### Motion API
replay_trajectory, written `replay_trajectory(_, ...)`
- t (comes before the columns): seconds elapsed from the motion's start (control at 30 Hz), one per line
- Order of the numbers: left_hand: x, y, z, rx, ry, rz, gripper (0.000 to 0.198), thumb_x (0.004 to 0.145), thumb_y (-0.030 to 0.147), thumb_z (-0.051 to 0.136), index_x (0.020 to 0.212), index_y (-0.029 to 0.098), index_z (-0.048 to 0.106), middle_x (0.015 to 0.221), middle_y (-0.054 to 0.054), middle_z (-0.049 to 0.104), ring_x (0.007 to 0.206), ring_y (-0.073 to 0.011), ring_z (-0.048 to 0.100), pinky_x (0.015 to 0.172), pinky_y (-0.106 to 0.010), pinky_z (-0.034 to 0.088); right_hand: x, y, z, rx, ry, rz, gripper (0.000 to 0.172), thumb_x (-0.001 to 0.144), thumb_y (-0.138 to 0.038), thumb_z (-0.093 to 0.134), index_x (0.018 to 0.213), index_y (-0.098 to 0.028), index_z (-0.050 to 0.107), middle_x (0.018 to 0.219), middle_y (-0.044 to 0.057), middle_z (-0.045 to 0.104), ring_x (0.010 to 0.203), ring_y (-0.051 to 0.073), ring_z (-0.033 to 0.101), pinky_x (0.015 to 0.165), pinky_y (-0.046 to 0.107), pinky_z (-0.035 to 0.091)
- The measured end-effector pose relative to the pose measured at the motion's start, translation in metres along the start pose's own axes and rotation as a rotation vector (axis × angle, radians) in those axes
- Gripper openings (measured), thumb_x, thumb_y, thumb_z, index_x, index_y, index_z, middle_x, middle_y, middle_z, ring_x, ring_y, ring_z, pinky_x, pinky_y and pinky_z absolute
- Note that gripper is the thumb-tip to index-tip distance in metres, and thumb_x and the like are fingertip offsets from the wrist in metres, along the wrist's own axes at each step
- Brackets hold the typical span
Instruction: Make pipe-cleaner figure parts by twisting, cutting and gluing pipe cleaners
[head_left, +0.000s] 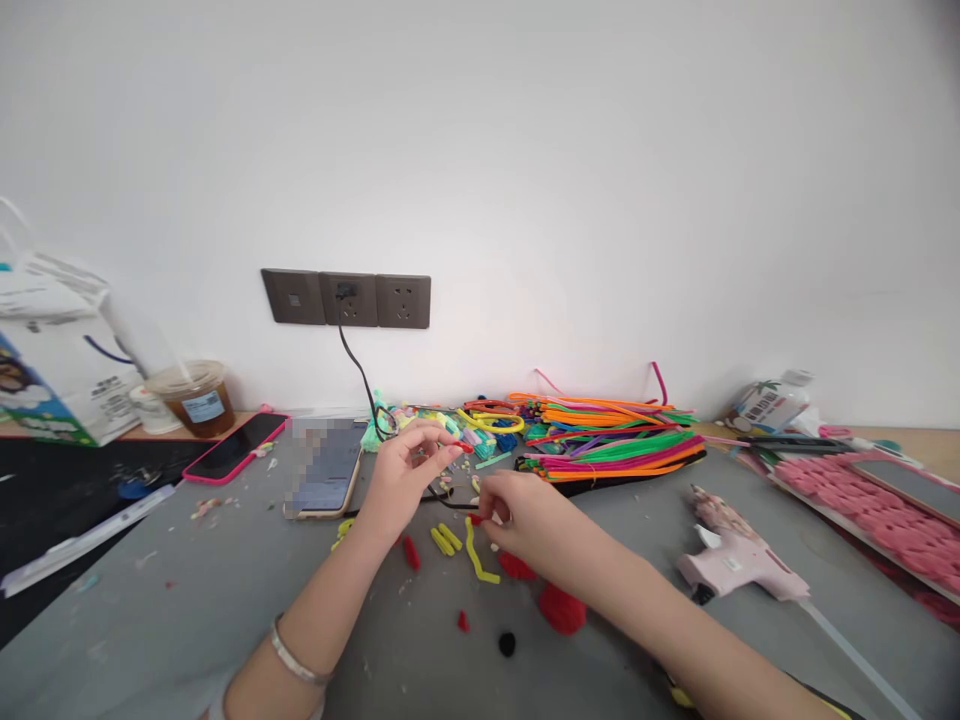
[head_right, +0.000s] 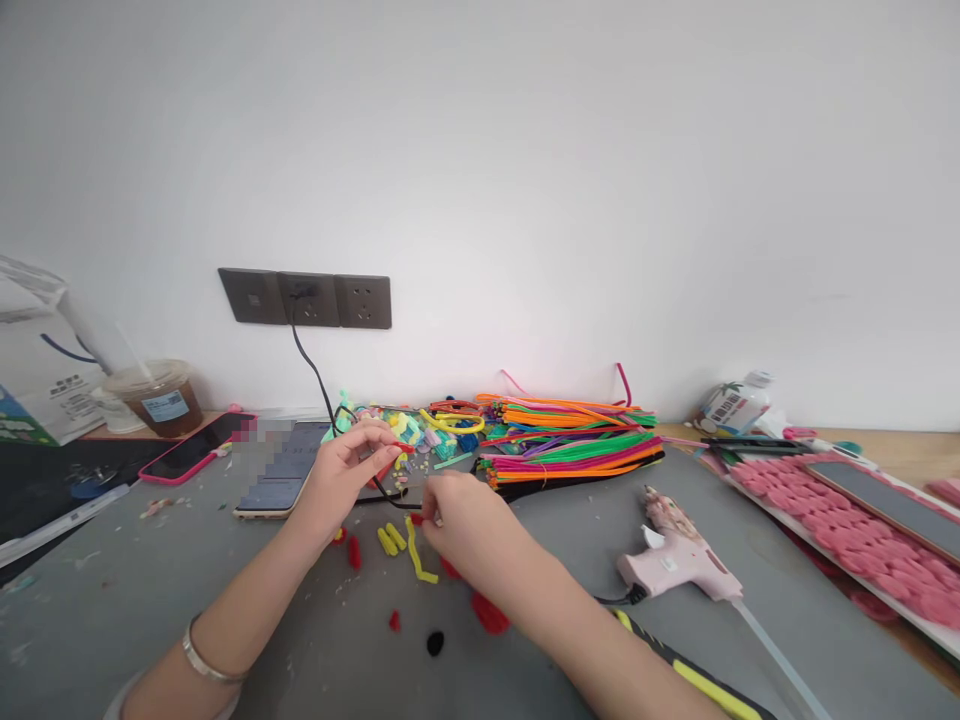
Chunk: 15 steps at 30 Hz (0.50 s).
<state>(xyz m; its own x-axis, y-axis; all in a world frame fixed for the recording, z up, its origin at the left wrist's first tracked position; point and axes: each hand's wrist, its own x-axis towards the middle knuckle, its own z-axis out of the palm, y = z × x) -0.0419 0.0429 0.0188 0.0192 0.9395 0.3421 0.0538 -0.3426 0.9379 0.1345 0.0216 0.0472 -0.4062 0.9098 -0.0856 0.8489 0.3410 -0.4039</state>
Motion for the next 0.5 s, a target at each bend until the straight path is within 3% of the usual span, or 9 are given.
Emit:
replay_trajectory(0.17, -0.001, 0.000, 0.002, -0.010, -0.015, -0.029, 0.019, 0.079, 0.037, 0.071, 0.079, 0.018, 0.068, 0.087, -0.003, 0.060, 0.068, -0.0133, 0.051, 0.056, -0.022, 0.042, -0.003, 0.032, -0.013, 0.443, 0.016, -0.043, 0.011, 0.071, -0.013, 0.058, 0.065, -0.020, 0.051, 0.063, -0.003, 0.056, 0.058, 0.011, 0.052, 0.054, 0.022, 0.038)
replay_trajectory(0.27, -0.002, -0.001, 0.004, -0.003, -0.028, -0.052, 0.018, 0.078, 0.036, 0.071, 0.079, 0.018, 0.068, 0.088, -0.003, 0.061, 0.069, -0.0130, 0.053, 0.058, -0.023, 0.044, -0.005, 0.037, -0.019, 0.644, -0.004, -0.049, 0.005, 0.072, -0.019, 0.061, 0.076, -0.019, 0.058, 0.068, -0.002, 0.060, 0.062, 0.013, 0.055, 0.057, 0.023, 0.042)
replay_trajectory(0.33, -0.003, -0.002, 0.006, 0.012, -0.039, -0.058, 0.018, 0.078, 0.035, 0.072, 0.078, 0.017, 0.068, 0.089, -0.003, 0.062, 0.072, -0.0140, 0.055, 0.061, -0.023, 0.045, -0.006, 0.037, -0.023, 0.742, -0.018, -0.041, 0.015, 0.071, -0.022, 0.065, 0.086, -0.018, 0.064, 0.072, -0.001, 0.064, 0.067, 0.014, 0.059, 0.060, 0.025, 0.046)
replay_trajectory(0.5, -0.004, 0.000, 0.010, -0.031, -0.145, -0.091, 0.017, 0.076, 0.033, 0.073, 0.075, 0.017, 0.070, 0.089, -0.005, 0.065, 0.083, -0.0175, 0.059, 0.072, -0.027, 0.049, -0.005, 0.046, -0.027, 0.932, -0.060, -0.005, 0.018, 0.071, -0.031, 0.073, 0.080, -0.017, 0.068, 0.071, 0.001, 0.070, 0.068, 0.015, 0.064, 0.064, 0.026, 0.048)
